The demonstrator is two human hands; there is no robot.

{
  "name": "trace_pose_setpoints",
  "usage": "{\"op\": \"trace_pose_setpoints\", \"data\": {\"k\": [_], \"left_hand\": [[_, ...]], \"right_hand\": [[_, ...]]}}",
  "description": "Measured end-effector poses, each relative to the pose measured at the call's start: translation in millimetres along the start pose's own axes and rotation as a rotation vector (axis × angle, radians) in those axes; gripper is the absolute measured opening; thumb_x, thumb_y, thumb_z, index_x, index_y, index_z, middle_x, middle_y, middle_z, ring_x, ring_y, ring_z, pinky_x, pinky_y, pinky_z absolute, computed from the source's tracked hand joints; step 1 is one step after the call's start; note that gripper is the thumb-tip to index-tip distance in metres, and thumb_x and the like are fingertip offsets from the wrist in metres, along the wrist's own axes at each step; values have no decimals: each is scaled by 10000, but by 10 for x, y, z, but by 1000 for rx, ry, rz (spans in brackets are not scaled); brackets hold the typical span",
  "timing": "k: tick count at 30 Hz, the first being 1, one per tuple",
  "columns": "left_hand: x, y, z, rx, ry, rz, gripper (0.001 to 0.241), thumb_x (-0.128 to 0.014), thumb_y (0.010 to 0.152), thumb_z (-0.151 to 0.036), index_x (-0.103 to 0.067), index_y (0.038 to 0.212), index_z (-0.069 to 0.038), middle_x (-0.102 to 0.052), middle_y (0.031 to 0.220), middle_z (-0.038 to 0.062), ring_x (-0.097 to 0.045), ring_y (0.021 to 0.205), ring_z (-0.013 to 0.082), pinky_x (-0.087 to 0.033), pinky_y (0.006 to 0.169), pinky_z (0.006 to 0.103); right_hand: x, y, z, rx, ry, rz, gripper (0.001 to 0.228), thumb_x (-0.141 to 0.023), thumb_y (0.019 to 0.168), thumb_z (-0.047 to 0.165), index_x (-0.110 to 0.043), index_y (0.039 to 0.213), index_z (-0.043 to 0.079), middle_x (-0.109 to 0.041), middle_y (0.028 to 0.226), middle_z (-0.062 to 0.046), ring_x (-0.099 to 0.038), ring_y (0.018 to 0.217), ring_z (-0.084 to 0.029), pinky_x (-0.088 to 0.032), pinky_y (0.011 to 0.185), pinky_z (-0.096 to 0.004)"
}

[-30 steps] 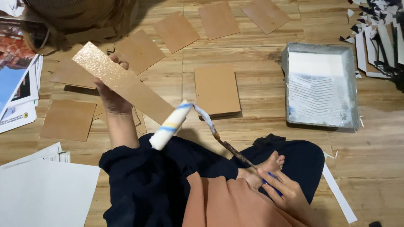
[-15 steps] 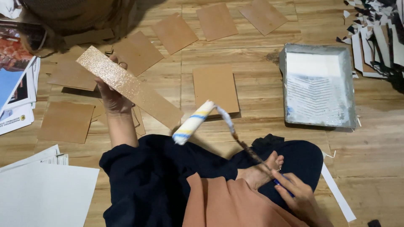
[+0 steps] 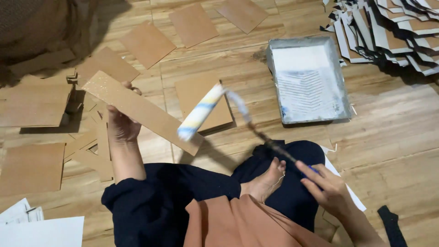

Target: The person sits on the floor and uses a paint roller to apply glue to small rectangular cardboard pieces. They roll the roller in a tray to load it with glue, then apply it to the cardboard. After gluing, the person places the cardboard pieces onto a larger white sheet of paper.

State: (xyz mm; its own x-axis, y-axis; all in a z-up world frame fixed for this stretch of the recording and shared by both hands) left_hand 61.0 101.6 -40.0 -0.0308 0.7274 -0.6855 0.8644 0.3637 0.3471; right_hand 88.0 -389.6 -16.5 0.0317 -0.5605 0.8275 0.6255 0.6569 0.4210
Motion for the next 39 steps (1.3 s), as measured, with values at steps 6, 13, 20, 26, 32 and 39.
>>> {"op": "trace_pose_setpoints", "data": {"k": [6, 13, 20, 26, 32, 39], "left_hand": [[-306, -35, 38, 67, 184, 1, 717, -817, 636, -494, -512, 1131, -75, -549, 1097, 43, -562, 984, 178, -464, 865, 308], [-189, -90, -43, 73, 82, 6, 696, -808, 673, -437, -500, 1165, -53, -553, 1137, 35, -570, 1007, 168, -501, 816, 282], [-353, -71, 134, 99, 69, 22, 653, -813, 678, -428, -540, 1140, -57, -582, 1110, 28, -563, 997, 159, -486, 840, 275], [-401, -14, 235, 162, -99, 122, 659, -831, 682, -373, -521, 1144, -20, -584, 1084, 107, -565, 1012, 206, -492, 747, 321], [-321, -148, -67, 183, -494, 203, 524, -807, 820, -184, -480, 1206, -50, -594, 1162, 150, -509, 1137, 264, -540, 331, 362], [200, -506, -62, 42, -411, -5, 668, -812, 800, -219, -514, 1355, 7, -673, 1136, 148, -638, 1075, 186, -554, 769, 367]], "right_hand": [[-261, 294, 409, 171, 125, 129, 389, -561, 829, 108, -512, 1213, 86, -585, 859, -68, -553, 732, -138, -472, 668, -235], [-246, 114, 456, 347, -42, 111, 183, -551, 825, 67, -538, 1000, 16, -572, 1003, -73, -526, 684, -177, -452, 521, -252], [-360, 117, 526, 244, 82, 32, 372, -562, 824, 34, -505, 1191, 1, -601, 1031, -57, -548, 739, -163, -489, 656, -271], [-322, 140, 286, 52, 292, 37, 382, -548, 841, 76, -495, 1218, 46, -584, 959, -132, -583, 817, -187, -477, 738, -254], [-28, -278, -862, -496, 152, -264, 411, -517, 888, 105, -474, 1295, 67, -588, 758, -36, -494, 534, -90, -448, 674, -234], [272, -152, -1814, -708, -64, -266, 408, -412, 943, 247, -422, 1339, 149, -509, 1252, -171, -505, 1110, -310, -389, 859, -343]]}}
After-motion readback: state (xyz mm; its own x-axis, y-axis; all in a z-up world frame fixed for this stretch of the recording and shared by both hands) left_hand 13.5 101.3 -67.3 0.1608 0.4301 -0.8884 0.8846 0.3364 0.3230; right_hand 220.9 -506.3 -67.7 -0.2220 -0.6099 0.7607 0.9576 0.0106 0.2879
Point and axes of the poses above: each hand's wrist, its own y-axis towards the middle knuckle, its own x-axis out of the back of the hand, z = x × y, the point moved 5 cm from there along y, towards the middle knuckle
